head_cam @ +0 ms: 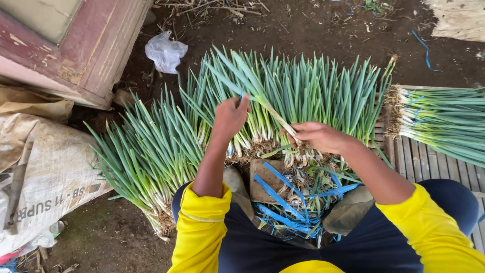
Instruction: Bundling green onions by cleaning outer leaves and tying them with plastic strips.
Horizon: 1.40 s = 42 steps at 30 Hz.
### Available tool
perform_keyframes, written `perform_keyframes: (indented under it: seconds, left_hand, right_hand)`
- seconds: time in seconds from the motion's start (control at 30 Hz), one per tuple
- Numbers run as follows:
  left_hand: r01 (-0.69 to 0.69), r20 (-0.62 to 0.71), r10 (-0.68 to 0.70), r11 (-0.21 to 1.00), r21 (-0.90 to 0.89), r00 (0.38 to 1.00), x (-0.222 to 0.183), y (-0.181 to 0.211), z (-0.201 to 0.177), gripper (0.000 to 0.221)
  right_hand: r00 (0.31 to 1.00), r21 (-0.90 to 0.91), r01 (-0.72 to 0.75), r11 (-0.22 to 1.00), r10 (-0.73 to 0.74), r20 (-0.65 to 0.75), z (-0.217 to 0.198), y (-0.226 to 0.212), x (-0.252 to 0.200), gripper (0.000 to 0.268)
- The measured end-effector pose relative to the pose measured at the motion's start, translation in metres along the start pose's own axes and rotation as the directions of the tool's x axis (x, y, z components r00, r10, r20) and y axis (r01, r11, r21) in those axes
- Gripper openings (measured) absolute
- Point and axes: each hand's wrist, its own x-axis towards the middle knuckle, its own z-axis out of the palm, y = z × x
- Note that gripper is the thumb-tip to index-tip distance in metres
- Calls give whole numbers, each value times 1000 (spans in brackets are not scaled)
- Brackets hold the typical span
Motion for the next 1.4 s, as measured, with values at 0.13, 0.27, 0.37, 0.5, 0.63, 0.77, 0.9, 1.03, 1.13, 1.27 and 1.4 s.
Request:
perform_keyframes:
  seconds: [0.13, 0.27, 0.37, 0.5, 0.63, 0.77, 0.9, 1.03, 1.13, 1.27, 1.4]
  left_hand:
    - [56, 58, -49, 991, -125, 997, -26, 27, 16, 40]
    - [84, 132, -52, 963, -255, 990, -37, 41, 38, 42]
    - [199, 244, -129, 936, -291, 961, -48, 61, 48, 54]
    - [226, 245, -138, 897, -380, 960, -56, 71, 58, 50]
    - [39, 159, 53, 850, -526, 986, -41, 57, 78, 32]
    - [-1, 142, 83, 865, -502, 986, -54, 58, 94, 24]
    - [-137, 52, 180, 879, -456, 982, -55, 63, 114, 24]
    - [-181, 27, 218, 867, -464, 975, -40, 15, 141, 23]
    - [-126, 52, 162, 899, -419, 985, -56, 39, 125, 40]
    - [-114, 91, 189, 842, -527, 978, -50, 25, 137, 26]
    - [-156, 22, 203, 813, -562, 979, -49, 19, 142, 20]
  right_hand:
    - [1000, -36, -18, 999, 19, 9, -33, 30, -28, 46]
    - [996, -44, 60, 997, -57, 66, -41, 58, -42, 38]
    - [995, -55, 66, 996, -62, 72, -44, 74, -50, 36]
    - [991, 15, 87, 996, -88, 96, -22, 76, -50, 32]
    - [996, -3, -34, 999, 34, -82, -9, 51, -56, 59]
    - [938, -93, 100, 991, -125, -325, 6, 13, -42, 69]
    - [781, -260, 130, 957, -260, -568, 13, 28, -30, 53]
    - [718, -308, 128, 943, -302, -627, 17, 27, -29, 36]
    - [717, -277, 169, 946, -311, -623, 14, 25, -32, 30]
    - [734, -294, 148, 944, -304, -607, 21, 23, -33, 29]
    - [735, -262, 222, 939, -338, -588, 28, 20, -31, 34]
